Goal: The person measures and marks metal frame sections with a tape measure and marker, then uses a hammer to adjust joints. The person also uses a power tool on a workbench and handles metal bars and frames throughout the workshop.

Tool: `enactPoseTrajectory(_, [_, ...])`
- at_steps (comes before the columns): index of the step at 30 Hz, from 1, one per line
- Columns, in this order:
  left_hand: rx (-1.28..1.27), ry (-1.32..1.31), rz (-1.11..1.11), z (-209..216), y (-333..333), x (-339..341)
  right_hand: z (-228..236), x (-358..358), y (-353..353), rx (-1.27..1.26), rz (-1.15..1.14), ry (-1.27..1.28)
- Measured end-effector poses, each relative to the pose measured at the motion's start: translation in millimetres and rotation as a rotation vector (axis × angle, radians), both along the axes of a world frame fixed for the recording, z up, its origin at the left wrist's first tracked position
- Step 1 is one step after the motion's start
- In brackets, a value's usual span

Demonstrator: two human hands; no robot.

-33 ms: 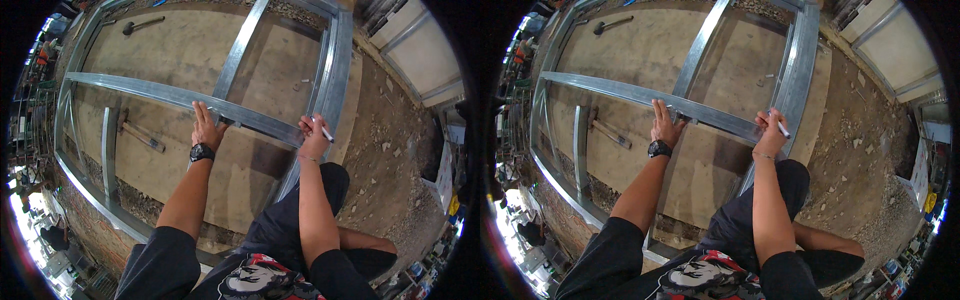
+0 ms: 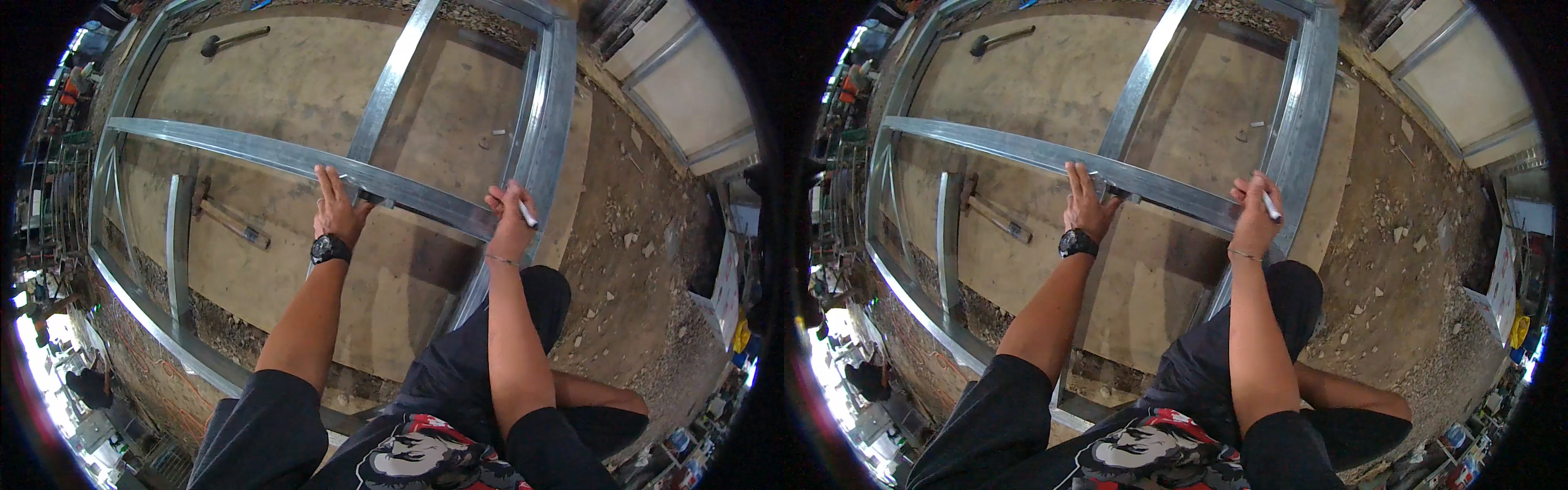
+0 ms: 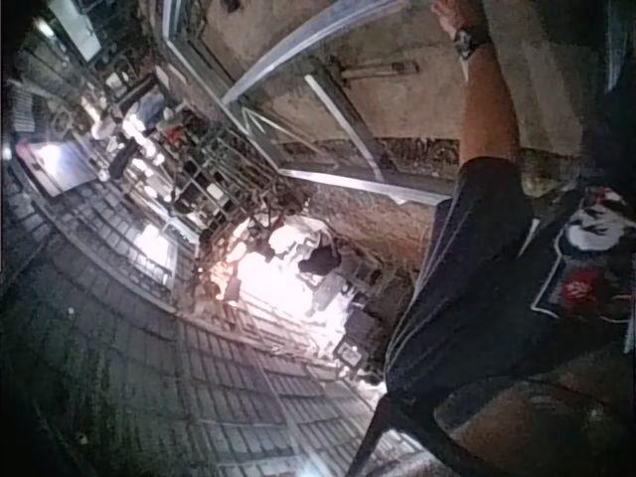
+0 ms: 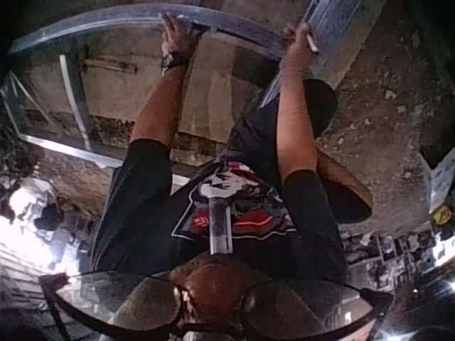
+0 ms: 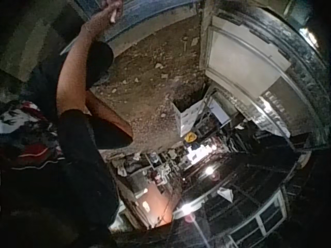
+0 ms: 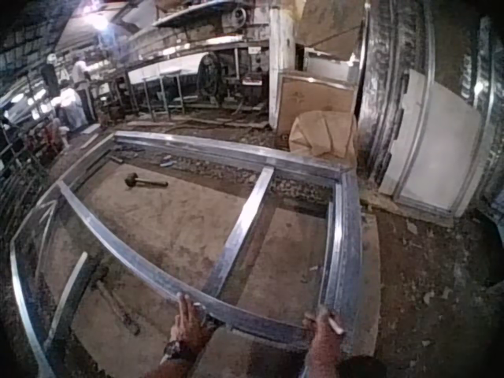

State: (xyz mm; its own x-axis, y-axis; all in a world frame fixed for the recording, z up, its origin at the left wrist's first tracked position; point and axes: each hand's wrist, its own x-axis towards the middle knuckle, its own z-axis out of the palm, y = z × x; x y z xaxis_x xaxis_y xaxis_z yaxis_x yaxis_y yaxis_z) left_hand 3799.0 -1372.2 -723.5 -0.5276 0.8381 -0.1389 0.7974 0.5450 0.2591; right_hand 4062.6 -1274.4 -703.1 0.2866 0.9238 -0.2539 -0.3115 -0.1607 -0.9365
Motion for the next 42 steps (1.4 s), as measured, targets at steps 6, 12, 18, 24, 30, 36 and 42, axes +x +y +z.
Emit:
enactPoseTrajectory(6, [0.057,-0.006,-0.021,-4.7,5.0,-5.7,7.7,-28.7,17.0,0.522,0.507,-0.885])
enactPoseTrajectory(12, [0.016,0.006,-0.015,-4.9,7.9,-4.7,-9.4,-29.7,27.4,0.42,0.876,-1.112])
enactPoseTrajectory(18, [0.049,0.031,-0.019,-8.9,8.1,-7.7,-18.8,-27.1,33.6,0.206,1.085,-0.983])
enactPoseTrajectory(24, [0.07,0.036,-0.032,-11.3,6.9,-5.0,-25.2,-6.2,38.0,0.193,1.067,-0.882])
enactPoseTrajectory(30, [0.053,0.038,-0.028,-11.0,4.7,-6.3,-2.5,-42.6,24.4,0.084,1.012,-1.024])
enactPoseTrajectory(36, [0.074,0.001,-0.013,-10.1,5.6,-5.3,-27.0,-13.9,30.1,0.285,0.991,-0.941])
enactPoseTrajectory(42, [0.087,0.037,-0.019,-14.5,2.5,-9.1,-7.2,-35.0,24.4,0.109,1.033,-1.021])
